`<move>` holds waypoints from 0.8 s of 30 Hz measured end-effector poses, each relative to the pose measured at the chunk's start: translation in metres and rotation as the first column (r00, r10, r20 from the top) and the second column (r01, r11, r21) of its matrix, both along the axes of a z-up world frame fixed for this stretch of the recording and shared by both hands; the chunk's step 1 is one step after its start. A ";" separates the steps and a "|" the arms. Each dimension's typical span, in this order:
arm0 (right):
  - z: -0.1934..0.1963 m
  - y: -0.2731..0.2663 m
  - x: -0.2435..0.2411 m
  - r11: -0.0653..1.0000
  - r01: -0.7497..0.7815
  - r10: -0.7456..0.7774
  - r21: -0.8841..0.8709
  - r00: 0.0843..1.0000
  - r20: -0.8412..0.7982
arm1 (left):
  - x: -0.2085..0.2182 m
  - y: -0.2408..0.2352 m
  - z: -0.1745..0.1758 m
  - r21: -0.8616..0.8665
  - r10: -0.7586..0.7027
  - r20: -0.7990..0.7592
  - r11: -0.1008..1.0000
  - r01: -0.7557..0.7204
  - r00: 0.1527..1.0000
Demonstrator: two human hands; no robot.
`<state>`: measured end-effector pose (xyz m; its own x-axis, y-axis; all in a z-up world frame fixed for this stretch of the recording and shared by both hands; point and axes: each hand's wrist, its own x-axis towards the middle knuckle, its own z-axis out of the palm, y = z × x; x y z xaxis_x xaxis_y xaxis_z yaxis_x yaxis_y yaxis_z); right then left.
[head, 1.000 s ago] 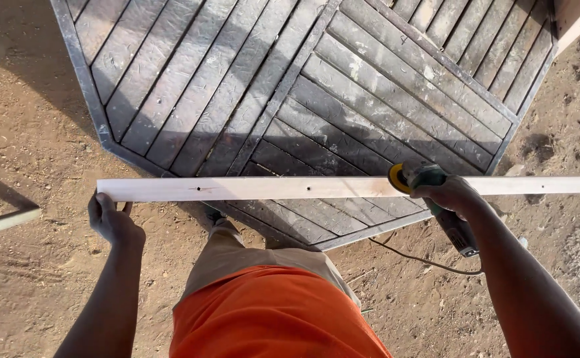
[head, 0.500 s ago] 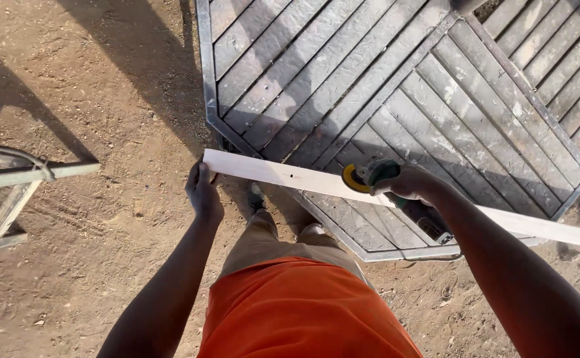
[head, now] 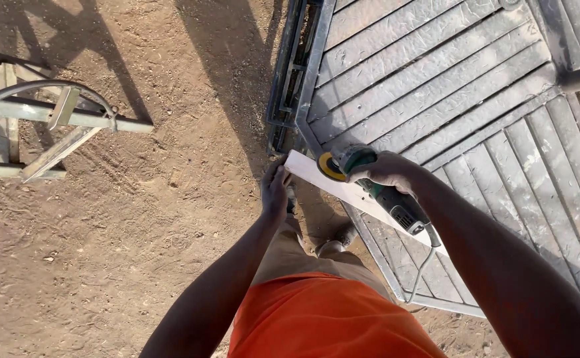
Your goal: Sanding a wooden plank using an angle grinder with a sanding attachment to smooth the surfaces and edges.
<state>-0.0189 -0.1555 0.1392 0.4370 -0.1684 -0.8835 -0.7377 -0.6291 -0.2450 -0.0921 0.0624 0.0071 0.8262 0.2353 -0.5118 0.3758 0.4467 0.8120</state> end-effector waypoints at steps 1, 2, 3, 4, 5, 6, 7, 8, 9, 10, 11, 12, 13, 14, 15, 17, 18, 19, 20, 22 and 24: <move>0.007 0.014 0.007 0.998 0.033 -0.033 0.046 0.999 0.019 | 0.001 0.002 -0.001 -0.020 -0.016 0.007 1.000 0.016 1.000; 0.014 0.027 0.013 0.993 0.069 -0.073 0.093 0.997 0.037 | 0.002 0.004 -0.001 -0.039 -0.037 0.015 0.999 0.037 0.999; 0.013 0.041 0.018 0.994 0.063 -0.067 0.094 0.997 0.037 | 0.001 0.006 0.000 -0.038 -0.030 0.015 0.999 0.031 0.999; 0.012 0.053 0.022 0.989 0.060 -0.070 0.138 0.995 0.068 | 0.001 0.007 0.001 -0.057 -0.034 0.010 0.998 0.034 0.999; 0.011 0.064 0.026 0.982 0.055 -0.074 0.181 0.992 0.100 | 0.001 0.006 0.002 -0.077 -0.038 0.006 0.996 0.038 0.999; 0.011 0.070 0.033 0.982 0.057 -0.076 0.181 0.992 0.103 | -0.001 0.009 -0.016 -0.076 -0.040 0.010 0.996 0.041 0.999; 0.011 0.075 0.040 0.985 0.005 -0.028 0.170 0.991 0.132 | -0.002 0.012 -0.033 -0.100 -0.048 0.004 0.994 0.048 0.999; 0.012 0.079 0.044 0.987 -0.039 0.014 0.155 0.987 0.158 | -0.005 0.014 -0.050 -0.126 -0.063 -0.005 0.990 0.062 0.998; 0.017 0.080 0.043 0.988 -0.029 0.005 0.153 0.987 0.159 | -0.002 0.019 -0.043 -0.129 -0.073 -0.003 0.989 0.072 0.997; 0.022 0.079 0.040 0.990 -0.136 0.126 0.044 0.975 0.181 | -0.003 0.020 -0.037 -0.112 -0.095 -0.007 0.989 0.093 0.995; 0.027 0.079 0.037 0.969 -0.240 0.248 -0.066 0.950 0.189 | -0.004 0.021 -0.030 -0.095 -0.117 -0.011 0.989 0.115 0.993; 0.034 0.071 0.028 0.968 -0.242 0.249 -0.060 0.949 0.193 | -0.003 0.023 -0.026 -0.088 -0.114 -0.009 0.990 0.113 0.993; 0.042 0.064 0.018 0.961 -0.247 0.268 -0.124 0.944 0.194 | -0.003 0.026 -0.021 -0.067 -0.162 -0.014 0.985 0.161 0.987; 0.050 0.056 0.007 0.950 -0.247 0.284 -0.190 0.938 0.198 | -0.003 0.028 -0.017 -0.047 -0.213 -0.017 0.976 0.212 0.977; 0.055 0.049 -0.003 0.951 -0.245 0.282 -0.187 0.937 0.205 | -0.001 0.032 -0.023 -0.041 -0.214 -0.012 0.976 0.213 0.977; 0.066 0.029 -0.026 0.926 -0.205 0.273 -0.318 0.944 0.186 | 0.000 0.032 -0.034 0.052 -0.300 -0.039 0.952 0.302 0.953; 0.070 0.024 -0.041 0.929 -0.195 0.261 -0.315 0.947 0.185 | 0.007 0.032 -0.020 0.053 -0.311 -0.041 0.948 0.313 0.949; 0.075 0.019 -0.056 0.952 -0.092 0.160 -0.291 0.963 0.218 | 0.014 0.031 -0.006 0.087 -0.354 -0.029 0.931 0.355 0.935; 0.078 0.014 -0.069 0.965 0.007 0.060 -0.261 0.966 0.250 | 0.023 0.031 0.008 0.123 -0.393 -0.017 0.912 0.392 0.919; 0.054 -0.011 -0.105 0.957 0.032 0.039 -0.287 0.970 0.240 | 0.029 0.031 -0.003 0.132 -0.412 0.001 0.903 0.409 0.911; 0.039 -0.028 -0.135 0.949 0.050 0.024 -0.312 0.973 0.229 | 0.032 0.030 -0.021 0.141 -0.427 0.018 0.896 0.420 0.904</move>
